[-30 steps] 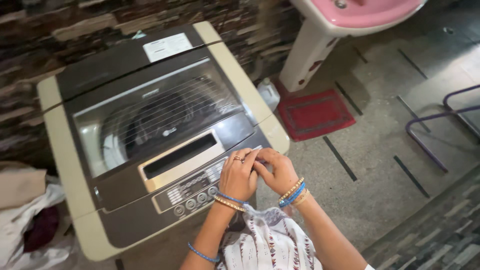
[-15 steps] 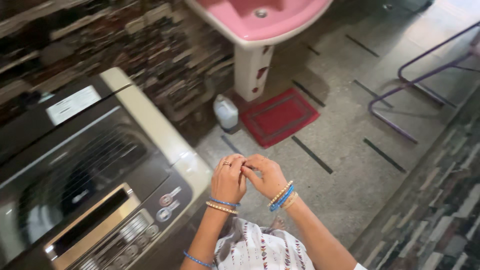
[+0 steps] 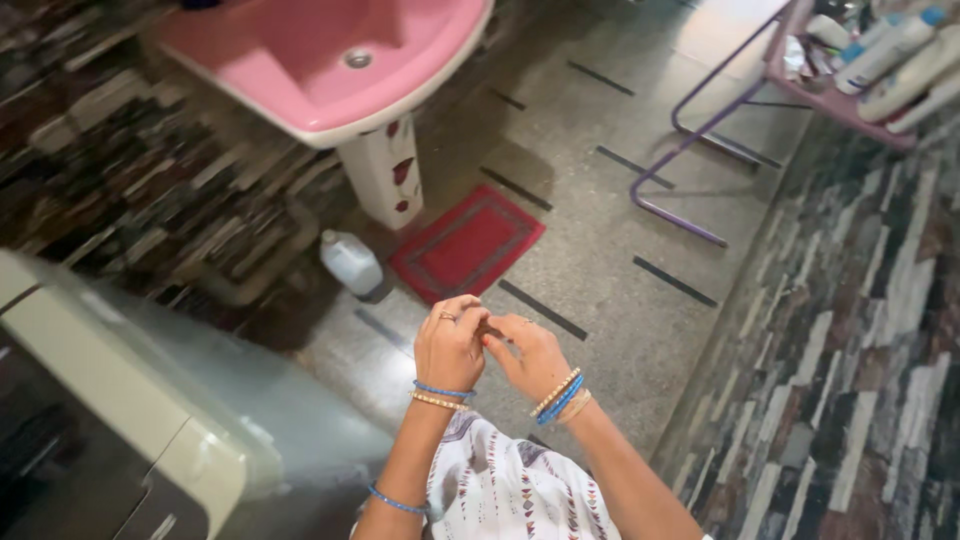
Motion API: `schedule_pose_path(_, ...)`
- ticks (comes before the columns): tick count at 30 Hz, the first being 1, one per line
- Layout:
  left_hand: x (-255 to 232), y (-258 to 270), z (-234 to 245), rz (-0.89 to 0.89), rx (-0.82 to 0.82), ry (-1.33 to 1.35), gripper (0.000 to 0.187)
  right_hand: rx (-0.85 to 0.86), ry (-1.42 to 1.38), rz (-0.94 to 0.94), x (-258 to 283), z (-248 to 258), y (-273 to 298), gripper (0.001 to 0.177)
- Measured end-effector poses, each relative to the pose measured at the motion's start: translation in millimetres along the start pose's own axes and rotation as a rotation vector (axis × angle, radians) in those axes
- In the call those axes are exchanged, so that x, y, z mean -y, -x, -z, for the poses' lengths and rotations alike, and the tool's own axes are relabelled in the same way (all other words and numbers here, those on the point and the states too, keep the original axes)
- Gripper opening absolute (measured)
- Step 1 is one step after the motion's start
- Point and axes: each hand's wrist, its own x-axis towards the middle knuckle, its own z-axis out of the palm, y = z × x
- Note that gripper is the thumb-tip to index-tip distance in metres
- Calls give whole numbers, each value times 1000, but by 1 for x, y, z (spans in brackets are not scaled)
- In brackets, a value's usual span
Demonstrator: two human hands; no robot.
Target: The person organizes medicines and small items on a table, picks up a small red piece of plastic, carries it through the house to the laundry area, and places it inside the washing machine.
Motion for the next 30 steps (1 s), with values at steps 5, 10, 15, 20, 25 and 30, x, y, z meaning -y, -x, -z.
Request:
schedule_pose_path(5, -10, -22, -40, -32, 93, 34, 17, -59, 12, -99, -26, 26, 3, 26)
schedule_pose_path(10, -23, -59, -91, -90, 187, 124, 17, -172, 6, -152, -56, 64, -2, 28)
schedule_pose_path(15, -22, -107, -147, -174, 289, 209, 22, -244, 74, -287, -90, 102, -27, 30)
schedule_pose_path(20, -4, -164, -198, -212, 354, 229, 39, -309, 146, -413, -128, 127, -77, 32)
schedule_pose_path(25, 24, -224, -224, -213, 391, 258, 41, -374, 112, -331, -161, 131, -140, 32)
schedule_pose_path(30, 57, -269, -246, -197, 437, 246, 15, -378, 218, -370, -188, 124, -190, 30)
